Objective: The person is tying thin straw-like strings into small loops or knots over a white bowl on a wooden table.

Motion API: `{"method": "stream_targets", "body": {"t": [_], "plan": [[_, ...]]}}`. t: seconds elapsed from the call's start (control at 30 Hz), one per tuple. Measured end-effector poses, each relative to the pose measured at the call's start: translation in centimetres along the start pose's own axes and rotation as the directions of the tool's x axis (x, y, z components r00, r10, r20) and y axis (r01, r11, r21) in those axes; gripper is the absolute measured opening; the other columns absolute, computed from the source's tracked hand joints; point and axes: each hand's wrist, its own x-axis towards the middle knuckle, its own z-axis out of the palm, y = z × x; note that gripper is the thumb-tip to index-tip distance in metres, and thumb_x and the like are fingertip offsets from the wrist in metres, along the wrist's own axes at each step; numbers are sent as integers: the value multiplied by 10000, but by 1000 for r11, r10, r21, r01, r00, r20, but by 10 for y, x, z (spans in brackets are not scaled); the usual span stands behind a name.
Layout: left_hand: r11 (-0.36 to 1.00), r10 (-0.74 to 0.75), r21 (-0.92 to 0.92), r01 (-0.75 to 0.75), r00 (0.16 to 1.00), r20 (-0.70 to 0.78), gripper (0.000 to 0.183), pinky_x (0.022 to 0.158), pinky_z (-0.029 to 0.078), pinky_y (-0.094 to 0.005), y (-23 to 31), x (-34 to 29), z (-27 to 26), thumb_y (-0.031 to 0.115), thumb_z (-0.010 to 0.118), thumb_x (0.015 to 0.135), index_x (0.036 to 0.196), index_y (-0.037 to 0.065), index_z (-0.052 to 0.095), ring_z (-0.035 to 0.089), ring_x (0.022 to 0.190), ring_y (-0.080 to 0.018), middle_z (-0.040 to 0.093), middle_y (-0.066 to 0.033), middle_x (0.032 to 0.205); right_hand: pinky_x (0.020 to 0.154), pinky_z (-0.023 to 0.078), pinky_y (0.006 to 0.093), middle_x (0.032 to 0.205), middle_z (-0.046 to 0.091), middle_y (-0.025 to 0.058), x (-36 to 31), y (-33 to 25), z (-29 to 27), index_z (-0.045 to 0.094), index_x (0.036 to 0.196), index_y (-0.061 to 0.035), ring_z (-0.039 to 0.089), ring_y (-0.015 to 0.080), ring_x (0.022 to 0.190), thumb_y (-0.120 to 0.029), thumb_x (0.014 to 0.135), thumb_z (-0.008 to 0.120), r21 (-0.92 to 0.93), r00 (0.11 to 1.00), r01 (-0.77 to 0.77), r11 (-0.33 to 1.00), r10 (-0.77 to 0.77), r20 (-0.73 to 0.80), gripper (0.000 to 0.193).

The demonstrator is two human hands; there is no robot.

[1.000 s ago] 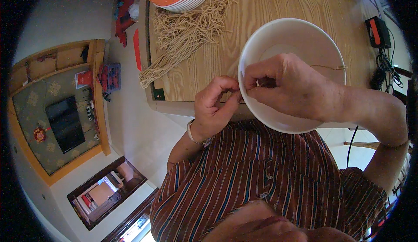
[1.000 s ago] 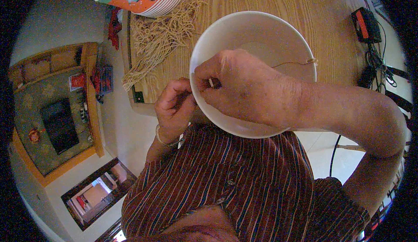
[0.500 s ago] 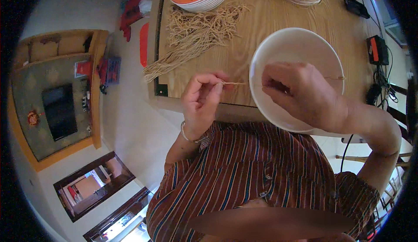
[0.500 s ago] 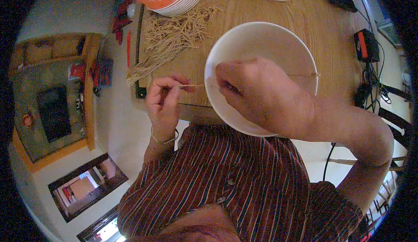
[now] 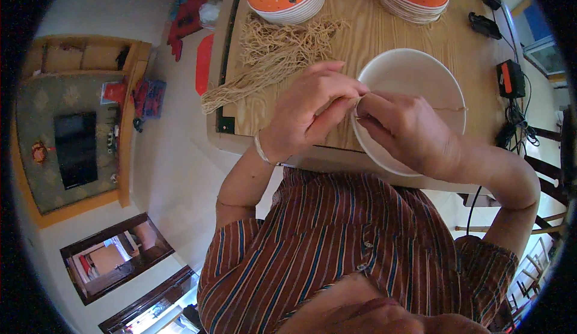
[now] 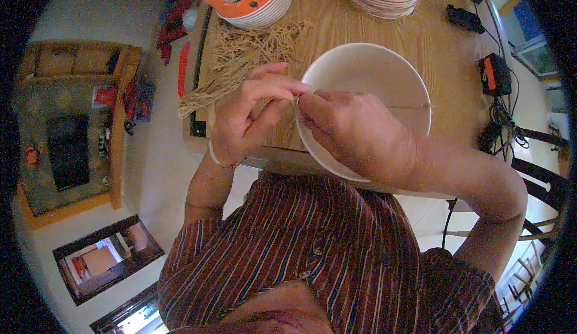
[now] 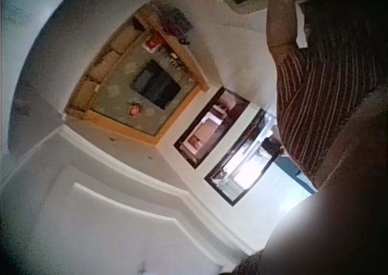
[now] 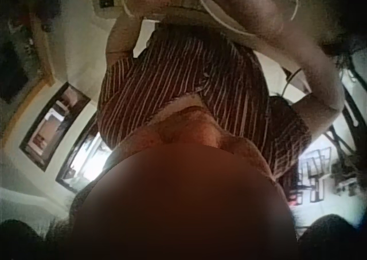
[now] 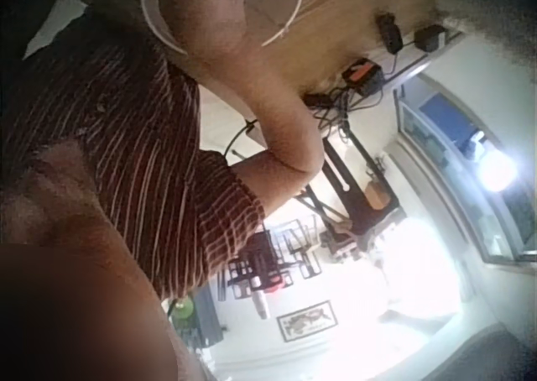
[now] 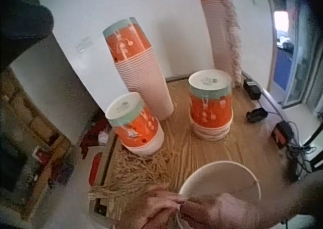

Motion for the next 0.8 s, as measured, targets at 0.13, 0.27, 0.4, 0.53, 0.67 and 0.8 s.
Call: {"method": "stream_targets", "body": {"t": [0.13, 0.27, 0.4, 0.53, 0.67, 0.8], "plan": [[992, 31, 112, -51, 985, 171, 172, 974, 458, -479, -3, 19, -9, 50, 633, 868, 1033, 83, 599, 644, 1010, -259, 678, -74, 989, 644, 545, 397, 858, 593, 142, -1, -3, -1, 508, 1056, -10, 638, 298, 803, -116, 747, 614, -256, 967, 224, 940, -248, -62, 343], [986, 2, 161, -31, 984, 179, 148, 954, 480, -431, -4, 30, -11, 87, 654, 848, 996, 91, 643, 642, 985, -279, 664, -55, 946, 634, 536, 348, 878, 539, 88, -1, -11, -5, 521, 1033, -13, 595, 238, 809, -168, 678, 603, -442, 932, 328, 835, -362, 9, 396], [993, 31, 107, -53, 980, 195, 137, 949, 485, -405, -9, 36, -11, 125, 667, 844, 980, 113, 658, 640, 956, -275, 658, -42, 922, 615, 512, 320, 856, 527, 71, -1, -15, -3, 555, 992, -15, 563, 208, 762, -206, 678, 577, -596, 911, 323, 735, -411, -14, 368], [992, 76, 78, -96, 971, 224, 138, 959, 481, -410, -11, 40, -8, 116, 675, 837, 973, 113, 655, 638, 930, -268, 658, -39, 908, 589, 481, 308, 861, 531, 74, -1, -14, 1, 588, 930, -23, 554, 202, 756, -211, 680, 574, -688, 894, 291, 665, -445, -52, 313], [991, 98, 68, -115, 973, 209, 150, 965, 478, -409, -18, 39, -5, 95, 685, 826, 972, 109, 655, 638, 927, -266, 660, -41, 916, 574, 462, 297, 867, 540, 79, 1, -15, 3, 595, 906, -30, 550, 199, 752, -213, 680, 577, -691, 911, 272, 669, -411, -39, 290], [991, 58, 109, -82, 978, 202, 171, 962, 480, -402, -14, 37, -7, 67, 689, 818, 981, 110, 662, 645, 953, -258, 669, -42, 939, 584, 485, 339, 831, 553, 68, 1, -19, 4, 585, 887, -23, 578, 207, 728, -142, 707, 598, -658, 978, 165, 734, -209, 12, 216]]}}
